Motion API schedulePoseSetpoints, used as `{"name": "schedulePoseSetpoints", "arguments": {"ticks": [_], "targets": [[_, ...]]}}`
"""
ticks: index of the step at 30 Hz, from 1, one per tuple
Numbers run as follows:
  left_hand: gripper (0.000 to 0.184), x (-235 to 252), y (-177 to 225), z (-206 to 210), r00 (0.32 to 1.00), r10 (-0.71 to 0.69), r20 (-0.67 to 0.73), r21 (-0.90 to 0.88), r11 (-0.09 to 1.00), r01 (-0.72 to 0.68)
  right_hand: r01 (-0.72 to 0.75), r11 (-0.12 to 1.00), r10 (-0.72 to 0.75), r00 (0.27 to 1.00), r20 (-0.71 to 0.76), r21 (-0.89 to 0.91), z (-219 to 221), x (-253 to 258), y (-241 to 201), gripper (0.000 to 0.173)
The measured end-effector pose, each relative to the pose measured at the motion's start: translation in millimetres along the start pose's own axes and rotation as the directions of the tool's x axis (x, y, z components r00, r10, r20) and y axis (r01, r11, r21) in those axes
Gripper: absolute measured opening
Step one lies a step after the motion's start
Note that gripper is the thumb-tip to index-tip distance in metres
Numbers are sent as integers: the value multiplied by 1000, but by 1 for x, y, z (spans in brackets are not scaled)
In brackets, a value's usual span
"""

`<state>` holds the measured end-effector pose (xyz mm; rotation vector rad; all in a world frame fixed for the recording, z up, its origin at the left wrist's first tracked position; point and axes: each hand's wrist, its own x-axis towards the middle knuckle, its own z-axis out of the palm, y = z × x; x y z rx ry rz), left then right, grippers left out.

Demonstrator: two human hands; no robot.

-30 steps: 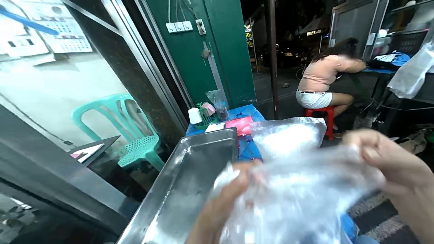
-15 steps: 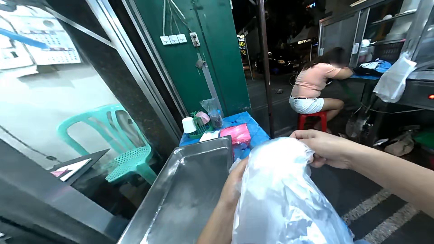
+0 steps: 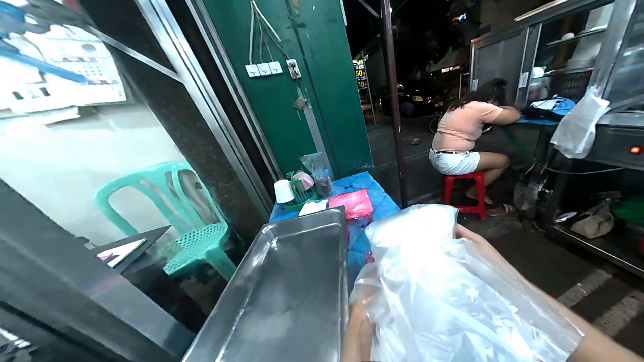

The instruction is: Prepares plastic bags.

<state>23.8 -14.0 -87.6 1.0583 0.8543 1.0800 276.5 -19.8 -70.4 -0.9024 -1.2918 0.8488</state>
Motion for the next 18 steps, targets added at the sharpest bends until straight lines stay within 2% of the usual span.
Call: {"name": "schedulePoseSetpoints", "arguments": {"ticks": [1,2,3,4,5,6,7,8,9,10,11,12,13,14,15,16,17,18], "targets": [[33,-19,-3,5,999,-1,-34,-149,989,-4,-258,965,263,944,-201,51,20,-15,-42,30],[33,-33,-8,9,998,9,-55,-275,961,-24,-325,928,370,865,-337,184,38,-25,-65,30],[35,-42,-14,12,998,31,-57,-355,934,-49,-339,870,473,778,-413,357,55,-31,-91,28],[35,-49,-18,15,997,35,-71,-397,916,-60,-344,786,593,656,-467,514,66,-30,-110,24],[36,-54,-22,18,995,26,-97,-392,918,-63,-345,705,676,591,-441,619,71,-31,-123,24],[36,-57,-25,20,994,16,-112,-374,926,-57,-324,632,725,567,-390,704,72,-33,-129,28],[38,-58,-28,21,992,13,-125,-332,942,-54,-275,551,741,595,-311,788,70,-35,-124,33],[38,-58,-29,24,989,-16,-148,-310,950,-31,-157,479,707,652,-274,863,69,-36,-103,36],[39,-59,-29,27,987,-55,-149,-325,946,4,-44,434,655,701,-282,900,71,-34,-85,42],[42,-61,-29,27,991,-54,-121,-335,942,10,12,462,573,759,-309,887,73,-31,-69,49],[42,-61,-29,28,993,-20,-117,-348,937,-22,99,527,509,759,-407,844,80,-28,-71,47],[39,-56,-28,29,991,59,-116,-320,943,-94,95,609,497,728,-473,787,87,-28,-93,39],[38,-47,-27,29,977,179,-117,-257,945,-204,60,640,518,703,-488,766,95,-37,-115,31],[41,-33,-25,26,943,317,-98,-185,926,-330,61,714,431,747,-506,698,99,-51,-123,20],[46,-18,-21,20,905,420,-60,-108,899,-424,181,766,208,838,-504,617,99,-62,-104,22],[51,-6,-15,13,877,480,19,-37,877,-479,408,780,-175,870,-461,474,92,-63,-60,29],[52,2,-7,6,852,514,100,30,854,-519,371,850,-184,874,-449,374,89,-63,-59,27],[51,4,3,1,835,528,155,94,833,-545,149,939,17,878,-478,309,91,-64,-87,17]]}}
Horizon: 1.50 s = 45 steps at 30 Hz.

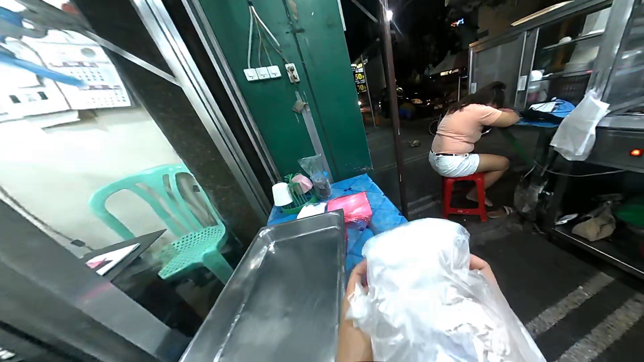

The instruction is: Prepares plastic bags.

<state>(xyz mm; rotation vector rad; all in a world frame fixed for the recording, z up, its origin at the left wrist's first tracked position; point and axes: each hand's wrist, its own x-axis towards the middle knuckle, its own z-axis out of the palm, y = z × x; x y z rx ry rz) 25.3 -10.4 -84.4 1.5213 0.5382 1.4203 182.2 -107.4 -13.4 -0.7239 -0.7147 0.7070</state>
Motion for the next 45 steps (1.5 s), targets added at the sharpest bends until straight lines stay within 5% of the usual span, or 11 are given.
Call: {"name": "schedulePoseSetpoints", "arguments": {"ticks": [2,4,6,11,13,15,21,25,31,42,45], "targets": [[40,7,39,0,993,-109,50,150,984,101,-216,937,212,976,-44,-274,7,3,-29,15],[27,17,80,7,957,-289,-6,335,901,274,16,871,148,944,294,-490,-36,10,3,45],[52,30,60,-16,980,-143,138,502,863,55,253,793,66,868,491,-555,-71,29,32,75],[78,83,56,-17,938,-60,341,369,926,-75,337,800,-70,875,480,-496,-53,75,37,77],[49,71,56,-8,948,-244,203,230,953,196,330,854,-117,875,470,-402,-35,74,47,85],[32,45,55,1,834,-547,-75,67,831,552,372,824,-184,889,419,-428,-30,65,68,114],[61,19,7,-26,902,-396,172,447,847,287,373,774,-174,902,394,-511,-66,42,113,130],[66,50,46,-21,897,-203,393,434,901,13,493,758,-160,774,612,-426,-104,61,109,105],[45,59,52,2,979,-52,199,307,952,-12,279,941,-169,876,452,-190,-55,66,70,73],[69,34,27,-17,902,-174,395,283,957,61,591,687,-338,775,534,-423,-81,42,129,78],[81,48,29,-23,915,-114,386,287,958,-2,536,750,-286,791,540,-388,-89,51,114,76]]}}
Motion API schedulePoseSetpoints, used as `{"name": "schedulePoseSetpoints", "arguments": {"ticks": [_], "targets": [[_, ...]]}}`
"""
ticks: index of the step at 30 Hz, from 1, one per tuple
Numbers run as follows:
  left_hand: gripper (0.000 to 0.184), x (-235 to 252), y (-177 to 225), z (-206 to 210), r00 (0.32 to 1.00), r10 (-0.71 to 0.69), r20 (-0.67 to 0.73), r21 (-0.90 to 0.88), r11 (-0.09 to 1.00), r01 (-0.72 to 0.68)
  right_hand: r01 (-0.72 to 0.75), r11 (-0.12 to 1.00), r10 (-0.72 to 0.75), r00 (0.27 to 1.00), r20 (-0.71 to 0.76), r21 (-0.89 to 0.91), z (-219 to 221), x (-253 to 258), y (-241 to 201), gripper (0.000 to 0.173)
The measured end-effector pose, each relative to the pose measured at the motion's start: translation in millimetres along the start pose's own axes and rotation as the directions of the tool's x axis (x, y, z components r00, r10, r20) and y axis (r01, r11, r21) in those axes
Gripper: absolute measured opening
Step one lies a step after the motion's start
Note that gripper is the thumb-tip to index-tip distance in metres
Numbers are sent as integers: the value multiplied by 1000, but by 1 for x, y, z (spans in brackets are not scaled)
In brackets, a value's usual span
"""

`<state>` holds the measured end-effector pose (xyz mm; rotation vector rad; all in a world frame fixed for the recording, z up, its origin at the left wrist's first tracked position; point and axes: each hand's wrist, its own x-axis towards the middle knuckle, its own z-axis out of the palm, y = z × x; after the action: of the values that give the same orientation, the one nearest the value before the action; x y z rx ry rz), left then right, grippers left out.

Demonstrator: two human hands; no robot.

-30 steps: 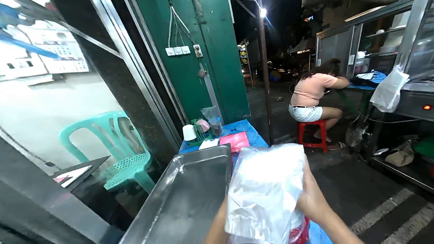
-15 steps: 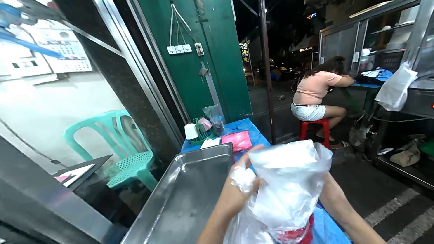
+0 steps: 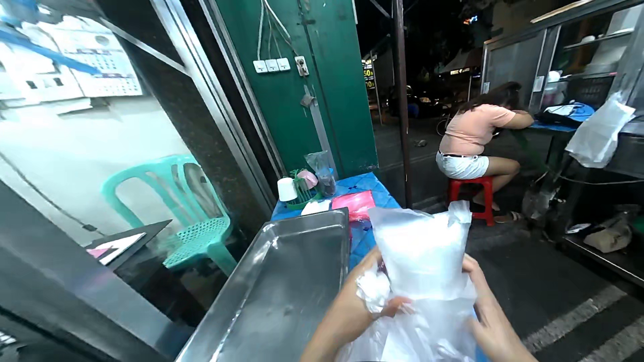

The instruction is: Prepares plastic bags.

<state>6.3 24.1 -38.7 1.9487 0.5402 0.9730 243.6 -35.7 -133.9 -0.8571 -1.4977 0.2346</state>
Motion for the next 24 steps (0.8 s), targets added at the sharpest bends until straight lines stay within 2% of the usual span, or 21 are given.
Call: {"name": "schedulePoseSetpoints", "arguments": {"ticks": [2,3,5,6,8,11,13,15,19,21,22,24], "targets": [[94,8,6,1,984,23,-176,-34,999,-30,-52,988,63,996,-69,146,-6,10,-17,87],[91,11,9,3,965,24,-260,-22,999,-31,-59,980,78,993,-91,190,-6,13,-26,92],[69,16,11,11,939,46,-341,-37,997,-62,-43,991,53,996,-76,127,-3,16,-40,77],[58,15,10,17,937,46,-345,-55,996,-69,-46,997,50,997,-57,63,1,12,-45,70],[52,9,4,26,946,40,-322,-112,991,-80,-22,1000,22,999,-35,2,12,5,-41,78],[56,-1,-8,34,954,28,-299,-140,988,-73,63,996,-67,994,-88,-55,27,4,-22,76],[61,-6,-12,34,958,-8,-285,-134,991,-31,36,996,-44,994,-97,-77,31,-9,-16,78],[65,-9,-14,34,959,-5,-282,-102,994,-25,28,994,-38,995,-94,-105,30,-20,-11,72],[68,-16,-18,35,961,16,-277,-62,997,-34,56,982,-70,995,-70,-180,16,-26,-18,62],[73,-19,-18,30,956,-14,-292,-10,1000,12,130,963,-151,986,-72,-234,7,-26,-29,56],[75,-19,-17,27,948,-17,-319,33,999,29,186,949,-201,979,-34,-253,4,-29,-38,49],[70,-22,-14,27,890,-7,-456,38,999,27,276,945,-244,952,187,-174,2,-47,-64,33]]}}
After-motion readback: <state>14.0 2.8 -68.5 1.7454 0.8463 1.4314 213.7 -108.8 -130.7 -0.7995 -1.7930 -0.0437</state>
